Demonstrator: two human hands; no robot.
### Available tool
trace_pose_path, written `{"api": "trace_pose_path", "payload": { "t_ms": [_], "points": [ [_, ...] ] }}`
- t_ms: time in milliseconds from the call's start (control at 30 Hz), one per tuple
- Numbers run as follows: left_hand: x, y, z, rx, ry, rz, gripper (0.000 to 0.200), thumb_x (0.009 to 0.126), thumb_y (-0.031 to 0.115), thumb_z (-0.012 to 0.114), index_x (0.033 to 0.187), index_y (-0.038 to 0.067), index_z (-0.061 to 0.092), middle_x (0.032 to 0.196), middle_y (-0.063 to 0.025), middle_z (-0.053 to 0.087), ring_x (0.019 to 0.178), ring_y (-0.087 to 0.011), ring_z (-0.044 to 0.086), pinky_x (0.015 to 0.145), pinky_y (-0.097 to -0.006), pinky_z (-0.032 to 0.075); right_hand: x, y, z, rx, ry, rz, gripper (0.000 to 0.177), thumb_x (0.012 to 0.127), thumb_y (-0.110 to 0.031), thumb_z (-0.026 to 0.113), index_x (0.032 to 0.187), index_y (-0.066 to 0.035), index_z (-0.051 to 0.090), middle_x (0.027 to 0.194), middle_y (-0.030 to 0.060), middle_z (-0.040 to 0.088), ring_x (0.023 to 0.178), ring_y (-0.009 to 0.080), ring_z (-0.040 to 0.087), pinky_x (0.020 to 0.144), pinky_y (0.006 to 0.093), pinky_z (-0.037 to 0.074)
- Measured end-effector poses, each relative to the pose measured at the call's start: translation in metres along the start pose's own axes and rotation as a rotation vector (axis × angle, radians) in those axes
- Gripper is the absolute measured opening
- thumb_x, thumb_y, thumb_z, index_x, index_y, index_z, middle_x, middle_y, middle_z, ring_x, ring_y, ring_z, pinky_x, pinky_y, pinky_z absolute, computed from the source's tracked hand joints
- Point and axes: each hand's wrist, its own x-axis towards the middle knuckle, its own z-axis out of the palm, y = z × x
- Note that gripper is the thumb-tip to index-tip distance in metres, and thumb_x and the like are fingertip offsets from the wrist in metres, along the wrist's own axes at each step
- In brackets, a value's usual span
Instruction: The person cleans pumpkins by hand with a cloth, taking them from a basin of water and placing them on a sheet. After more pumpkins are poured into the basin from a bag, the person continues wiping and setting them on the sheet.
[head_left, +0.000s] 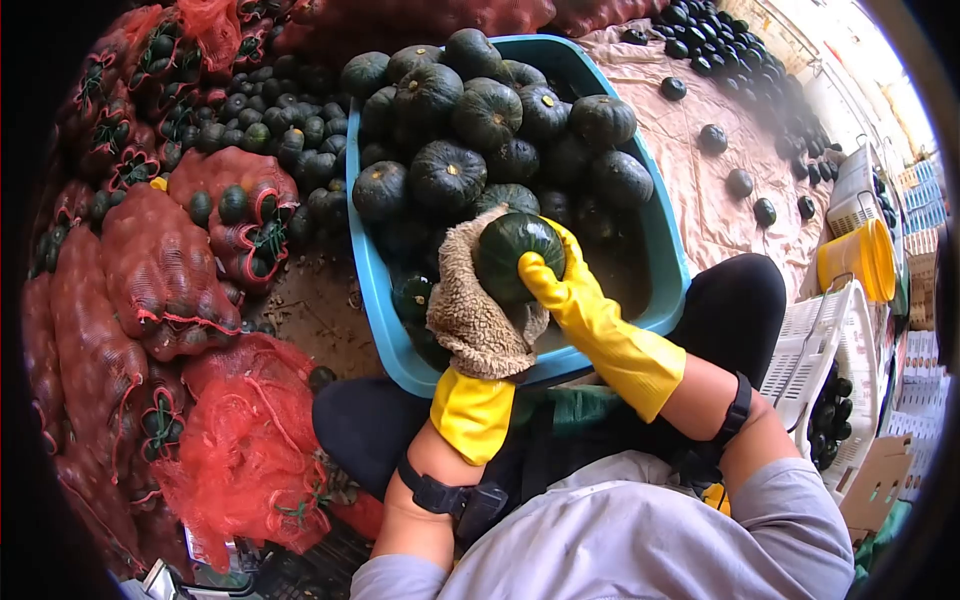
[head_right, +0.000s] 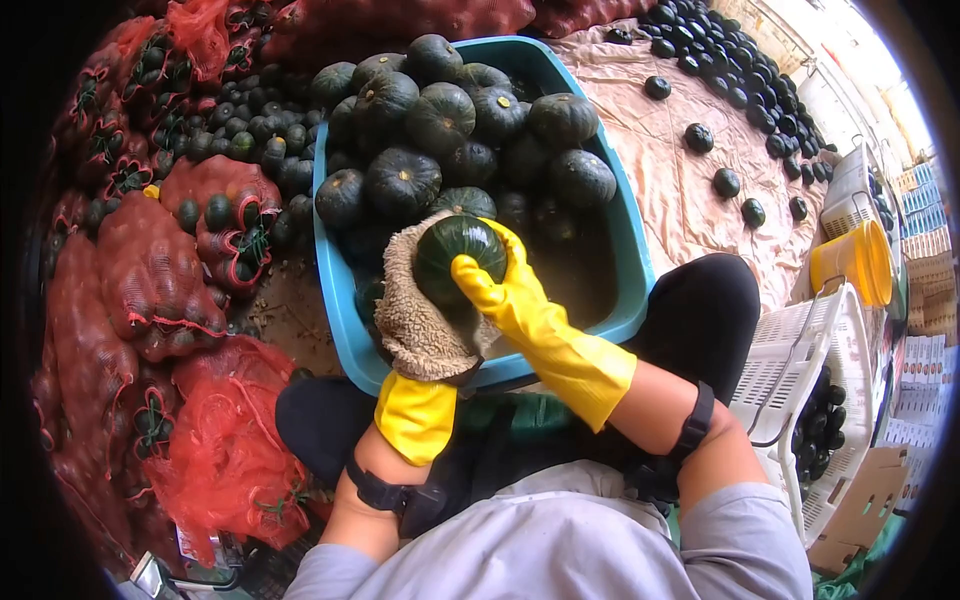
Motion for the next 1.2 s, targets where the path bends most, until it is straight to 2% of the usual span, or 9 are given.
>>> {"api": "trace_pose_path", "payload": {
  "t_ms": [67, 133, 267, 333, 533, 733, 867, 933, 1200],
  "points": [
    [0.009, 0.008, -0.014, 0.194, -0.088, 0.181, 0.066, 0.074, 0.022, 0.093, 0.131, 0.006, 0.064, 0.122, -0.0142, 0.074, 0.115, -0.032, 0.073, 0.105, -0.0394, 0.055, 0.003, -0.051, -0.017, -0.719, -0.163, -0.123, 0.087, 0.082, -0.026, 0.092, 0.155, -0.004, 0.049, 0.137, 0.0261, 0.064, 0.125, 0.039, 0.066, 0.11, 0.0454, 0.053],
    [0.022, 0.018, -0.039, 0.292, -0.194, 0.314, 0.06, 0.065, 0.022, 0.091, 0.12, 0.008, 0.07, 0.116, -0.0185, 0.074, 0.11, -0.0416, 0.072, 0.102, -0.0461, 0.058, -0.01, -0.071, -0.013, -0.803, -0.368, -0.244, 0.084, 0.084, -0.02, 0.089, 0.157, -0.008, 0.048, 0.144, 0.0199, 0.06, 0.131, 0.0318, 0.063, 0.113, 0.0427, 0.05],
    [0.018, 0.024, -0.031, 0.69, -0.072, 0.321, 0.044, 0.071, 0.033, 0.091, 0.104, 0.013, 0.069, 0.101, -0.0101, 0.076, 0.09, -0.0366, 0.074, 0.078, -0.0474, 0.059, -0.004, -0.035, -0.01, 0.363, -0.349, 0.31, 0.073, 0.096, -0.036, 0.082, 0.158, -0.014, 0.05, 0.151, 0.0115, 0.059, 0.138, 0.0273, 0.061, 0.114, 0.0461, 0.052],
    [0.01, 0.019, -0.021, 0.512, -0.055, -0.069, 0.066, 0.065, 0.032, 0.096, 0.123, 0.016, 0.068, 0.12, -0.0109, 0.076, 0.109, -0.0364, 0.075, 0.093, -0.0412, 0.06, -0.011, -0.039, 0.008, 0.306, 0.0, 0.418, 0.073, 0.102, -0.043, 0.077, 0.16, -0.014, 0.045, 0.143, 0.0092, 0.064, 0.123, 0.0223, 0.067, 0.104, 0.0434, 0.056],
    [0.022, 0.024, -0.041, 0.326, -0.244, 0.248, 0.049, 0.079, 0.013, 0.086, 0.124, 0.007, 0.067, 0.112, -0.0145, 0.074, 0.107, -0.0284, 0.075, 0.097, -0.038, 0.058, -0.013, -0.071, -0.011, -0.803, -0.303, -0.344, 0.092, 0.078, -0.026, 0.096, 0.156, -0.009, 0.05, 0.139, 0.0215, 0.062, 0.134, 0.0336, 0.06, 0.116, 0.0439, 0.048],
    [0.003, -0.02, -0.012, -0.049, -0.117, 0.046, 0.066, 0.084, 0.005, 0.084, 0.142, 0.006, 0.054, 0.137, -0.0114, 0.065, 0.128, -0.0242, 0.064, 0.114, -0.037, 0.05, 0.002, -0.039, 0.005, -0.055, -0.117, -0.052, 0.075, 0.094, -0.041, 0.082, 0.154, -0.006, 0.051, 0.142, 0.016, 0.061, 0.13, 0.0258, 0.06, 0.114, 0.0402, 0.048],
    [0.005, -0.003, 0.004, 0.034, -0.058, 0.158, 0.072, 0.087, 0.006, 0.081, 0.151, 0.005, 0.049, 0.147, -0.016, 0.06, 0.135, -0.0302, 0.061, 0.119, -0.041, 0.047, 0.02, -0.015, -0.006, -0.498, 0.228, -0.282, 0.074, 0.096, -0.037, 0.081, 0.157, -0.009, 0.05, 0.152, 0.0232, 0.051, 0.139, 0.0389, 0.054, 0.12, 0.0463, 0.042],
    [0.003, 0.006, 0.0, 0.203, -0.077, 0.232, 0.061, 0.093, 0.01, 0.074, 0.15, 0.005, 0.052, 0.144, -0.0185, 0.062, 0.135, -0.0344, 0.061, 0.119, -0.0424, 0.047, 0.005, -0.017, -0.011, -0.893, 0.071, -0.627, 0.077, 0.09, -0.032, 0.086, 0.155, -0.009, 0.052, 0.155, 0.0243, 0.05, 0.141, 0.0426, 0.052, 0.122, 0.0487, 0.04],
    [0.017, 0.006, -0.035, 0.365, -0.191, 0.469, 0.049, 0.087, 0.017, 0.076, 0.135, 0.01, 0.067, 0.128, -0.0178, 0.069, 0.127, -0.0424, 0.063, 0.114, -0.0515, 0.049, -0.028, -0.034, -0.009, -0.035, -0.237, -0.094, 0.073, 0.096, -0.039, 0.078, 0.154, -0.003, 0.052, 0.147, 0.0161, 0.061, 0.135, 0.029, 0.061, 0.119, 0.0439, 0.044]
  ]
}}
